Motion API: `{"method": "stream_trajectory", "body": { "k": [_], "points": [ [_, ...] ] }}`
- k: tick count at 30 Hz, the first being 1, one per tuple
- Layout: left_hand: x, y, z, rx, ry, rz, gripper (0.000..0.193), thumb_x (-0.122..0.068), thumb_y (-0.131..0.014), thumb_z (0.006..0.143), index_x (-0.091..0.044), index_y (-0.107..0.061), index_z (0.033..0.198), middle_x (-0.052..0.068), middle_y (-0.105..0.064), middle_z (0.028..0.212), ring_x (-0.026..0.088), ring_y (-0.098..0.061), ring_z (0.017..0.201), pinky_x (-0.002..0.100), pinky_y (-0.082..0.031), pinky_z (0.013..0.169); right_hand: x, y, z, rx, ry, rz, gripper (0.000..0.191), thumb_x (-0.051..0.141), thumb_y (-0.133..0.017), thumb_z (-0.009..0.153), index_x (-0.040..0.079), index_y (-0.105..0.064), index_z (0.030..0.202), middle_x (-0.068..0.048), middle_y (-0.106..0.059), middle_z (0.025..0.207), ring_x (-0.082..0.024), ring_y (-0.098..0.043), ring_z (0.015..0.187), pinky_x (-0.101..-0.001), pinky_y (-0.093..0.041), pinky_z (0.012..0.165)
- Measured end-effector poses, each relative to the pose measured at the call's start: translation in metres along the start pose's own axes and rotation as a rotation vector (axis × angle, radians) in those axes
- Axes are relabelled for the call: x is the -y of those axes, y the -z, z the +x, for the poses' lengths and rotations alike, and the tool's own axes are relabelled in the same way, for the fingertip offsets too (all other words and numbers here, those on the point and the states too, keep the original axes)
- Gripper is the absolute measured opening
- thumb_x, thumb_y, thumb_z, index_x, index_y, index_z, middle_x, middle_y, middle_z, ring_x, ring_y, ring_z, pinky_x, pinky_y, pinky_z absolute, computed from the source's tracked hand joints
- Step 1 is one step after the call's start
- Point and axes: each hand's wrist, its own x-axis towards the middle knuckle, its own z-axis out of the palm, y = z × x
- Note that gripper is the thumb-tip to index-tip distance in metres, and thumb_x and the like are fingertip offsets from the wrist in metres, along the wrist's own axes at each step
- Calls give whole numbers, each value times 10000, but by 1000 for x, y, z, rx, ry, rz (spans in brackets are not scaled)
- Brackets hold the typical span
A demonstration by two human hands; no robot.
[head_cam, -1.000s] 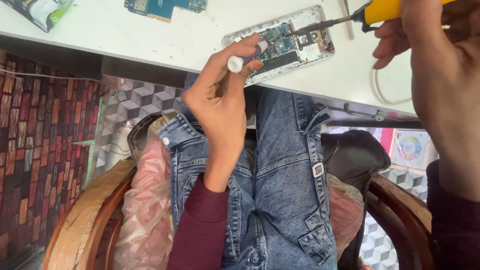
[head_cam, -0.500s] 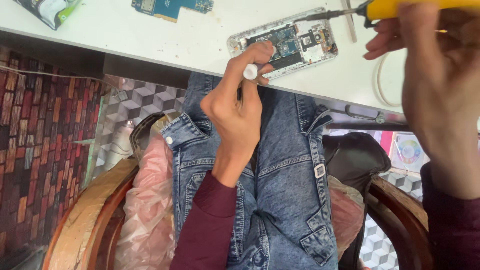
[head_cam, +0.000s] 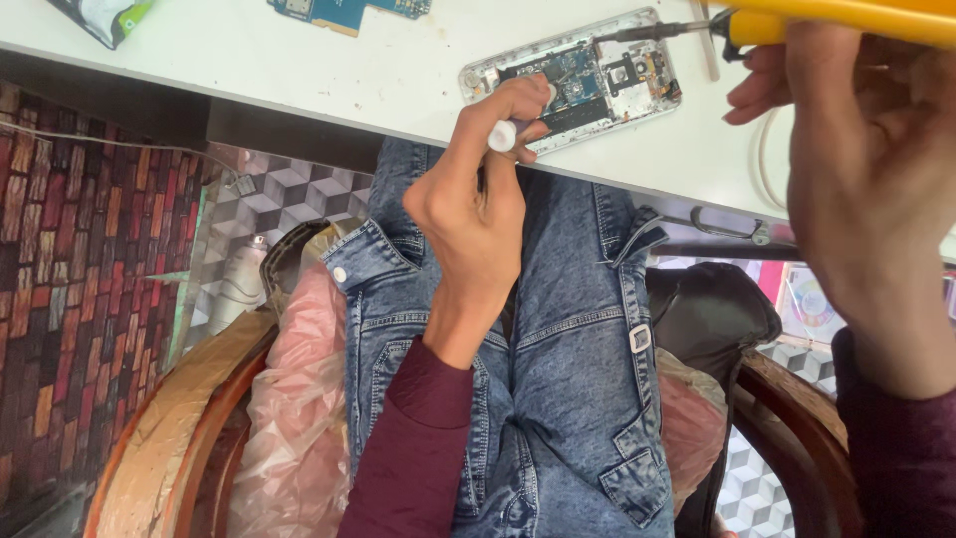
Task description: The person uses a yellow soldering iron and a small white bottle to apply flux or solder to a disassembled mobile phone motherboard. They repeatedly heat and treat specific areas of the circuit board while seated at a cluttered workbench.
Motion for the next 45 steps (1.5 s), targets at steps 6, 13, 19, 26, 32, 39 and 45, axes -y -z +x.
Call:
{"method": "stream_trajectory", "body": {
  "k": [6,13,19,26,32,39,45],
  "points": [
    [1,1,0,2,-16,-5,240,124,-471,1131,-10,-651,1216,74,-749,1211,150,-778,1063,227,-666,835,4,10,-3,3,-61,-56,431,301,-350,1259,-43,-597,1175,-113,-698,1023,-173,-724,909,-274,-598,864],
    [1,1,-1,0,0,8,220,123,-492,1134,-15,-647,1208,76,-753,1207,142,-787,1042,221,-653,811,-5,8,-5,15,-42,-8,390,237,-370,1278,-78,-584,1194,-142,-681,1042,-195,-726,933,-298,-622,873],
    [-1,1,0,15,-12,16,242,135,-484,1118,-26,-643,1203,73,-748,1212,143,-785,1048,210,-642,774,-27,4,-6,-16,8,148,336,177,-372,1256,-96,-563,1212,-164,-645,1075,-212,-694,908,-295,-612,831],
    [-2,1,2,6,-19,41,241,134,-475,1117,-21,-640,1198,74,-748,1210,132,-780,1026,214,-637,768,-49,2,1,-44,106,209,309,141,-359,1256,-130,-508,1236,-216,-637,1075,-269,-711,913,-341,-632,826],
    [1,1,2,2,-38,51,266,157,-462,1098,-14,-637,1201,72,-747,1208,126,-771,1009,223,-639,787,-64,0,0,-78,73,271,330,156,-358,1253,-135,-512,1225,-228,-637,1050,-282,-710,884,-357,-637,807],
    [2,1,2,-21,-34,69,253,134,-466,1094,-21,-640,1192,62,-747,1211,121,-771,1031,229,-667,833,-60,-4,0,-90,74,201,373,184,-372,1250,-122,-580,1200,-222,-668,1054,-268,-709,876,-347,-633,797],
    [1,1,2,-26,-9,50,213,107,-486,1128,-17,-642,1205,65,-749,1195,129,-767,1027,236,-665,835,-57,-5,-3,-106,5,243,357,199,-390,1253,-112,-562,1217,-199,-651,1031,-255,-692,847,-341,-611,784]
  ]
}}
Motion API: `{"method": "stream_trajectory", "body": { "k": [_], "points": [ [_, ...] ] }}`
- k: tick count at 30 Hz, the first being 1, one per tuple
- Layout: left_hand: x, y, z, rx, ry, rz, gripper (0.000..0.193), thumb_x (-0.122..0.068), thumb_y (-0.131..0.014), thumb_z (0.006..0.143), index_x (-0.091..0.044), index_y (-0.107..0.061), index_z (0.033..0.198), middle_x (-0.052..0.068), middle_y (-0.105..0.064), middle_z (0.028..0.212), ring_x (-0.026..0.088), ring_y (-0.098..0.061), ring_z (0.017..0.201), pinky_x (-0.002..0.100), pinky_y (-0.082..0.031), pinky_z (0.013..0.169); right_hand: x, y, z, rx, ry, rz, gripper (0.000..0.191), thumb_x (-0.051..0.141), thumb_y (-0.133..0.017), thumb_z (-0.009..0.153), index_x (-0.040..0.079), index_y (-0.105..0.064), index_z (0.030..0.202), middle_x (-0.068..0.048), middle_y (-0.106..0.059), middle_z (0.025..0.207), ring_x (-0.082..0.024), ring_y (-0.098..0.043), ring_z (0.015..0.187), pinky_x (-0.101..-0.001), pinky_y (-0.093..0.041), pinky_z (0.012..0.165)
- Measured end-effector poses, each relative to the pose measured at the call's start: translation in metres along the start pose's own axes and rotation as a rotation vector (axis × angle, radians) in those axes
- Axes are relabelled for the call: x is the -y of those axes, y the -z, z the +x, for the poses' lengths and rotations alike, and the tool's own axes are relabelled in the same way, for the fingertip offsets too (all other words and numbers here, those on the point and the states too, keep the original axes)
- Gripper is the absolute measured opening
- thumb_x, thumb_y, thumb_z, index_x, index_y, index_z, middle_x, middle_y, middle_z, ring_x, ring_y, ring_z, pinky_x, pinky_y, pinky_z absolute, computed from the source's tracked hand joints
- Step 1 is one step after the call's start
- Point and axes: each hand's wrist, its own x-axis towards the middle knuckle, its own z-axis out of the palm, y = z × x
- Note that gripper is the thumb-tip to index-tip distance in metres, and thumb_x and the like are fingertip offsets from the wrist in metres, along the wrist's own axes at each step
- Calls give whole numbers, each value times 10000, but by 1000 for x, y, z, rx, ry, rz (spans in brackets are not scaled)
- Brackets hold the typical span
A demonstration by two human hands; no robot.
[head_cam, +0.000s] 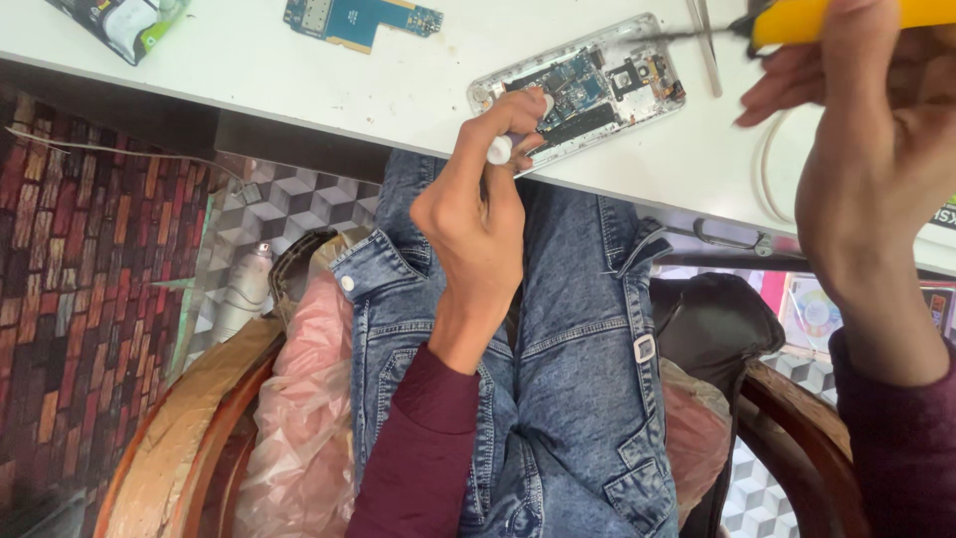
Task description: The person uses a yellow soldering iron and a small white bottle to apply flux or solder to a disassembled mobile phone motherboard. They repeatedly heat and treat specific areas of the circuit board while seated at a cluttered workbench.
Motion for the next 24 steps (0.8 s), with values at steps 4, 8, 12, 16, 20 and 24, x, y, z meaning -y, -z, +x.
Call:
{"method": "stream_trajectory", "body": {
  "k": [4,8,12,16,20,24],
  "points": [
    [0,1,-1,9,9,-15,222,91,-472,1124,-17,-640,1221,71,-745,1206,132,-768,1053,237,-676,857,-1,-2,-3,22,5,0,350,177,-364,1258,-107,-568,1246,-184,-640,1057,-247,-691,881,-330,-613,815],
    [1,0,-1,3,-5,-18,181,88,-488,1147,-1,-641,1184,74,-748,1192,128,-765,1038,237,-666,847,3,-2,-5,12,-12,-26,329,158,-363,1258,-102,-563,1221,-169,-644,1031,-244,-682,850,-321,-605,798],
    [1,0,-2,3,-8,-42,192,107,-476,1143,10,-638,1181,78,-747,1185,117,-748,1029,233,-646,849,11,1,0,37,55,-218,350,168,-321,1254,-83,-565,1264,-163,-640,1088,-239,-687,939,-321,-601,869],
    [-1,2,0,26,3,-86,214,137,-462,1119,25,-638,1167,93,-738,1191,120,-733,1031,236,-635,853,18,12,0,110,72,-408,398,206,-231,1281,-65,-519,1330,-166,-623,1180,-228,-665,1060,-314,-563,956],
    [-3,6,4,57,68,-118,245,171,-465,1079,40,-654,1163,109,-747,1174,133,-744,1023,248,-650,845,2,22,10,143,164,-574,442,229,-177,1285,-62,-498,1370,-179,-614,1250,-234,-650,1140,-313,-541,1023],
    [-4,10,6,60,94,-182,292,200,-428,1043,54,-646,1172,117,-740,1181,171,-739,1131,293,-670,974,-30,28,27,108,170,-688,448,244,-181,1284,-56,-506,1352,-174,-617,1225,-229,-651,1114,-309,-542,1007]
  ]
}}
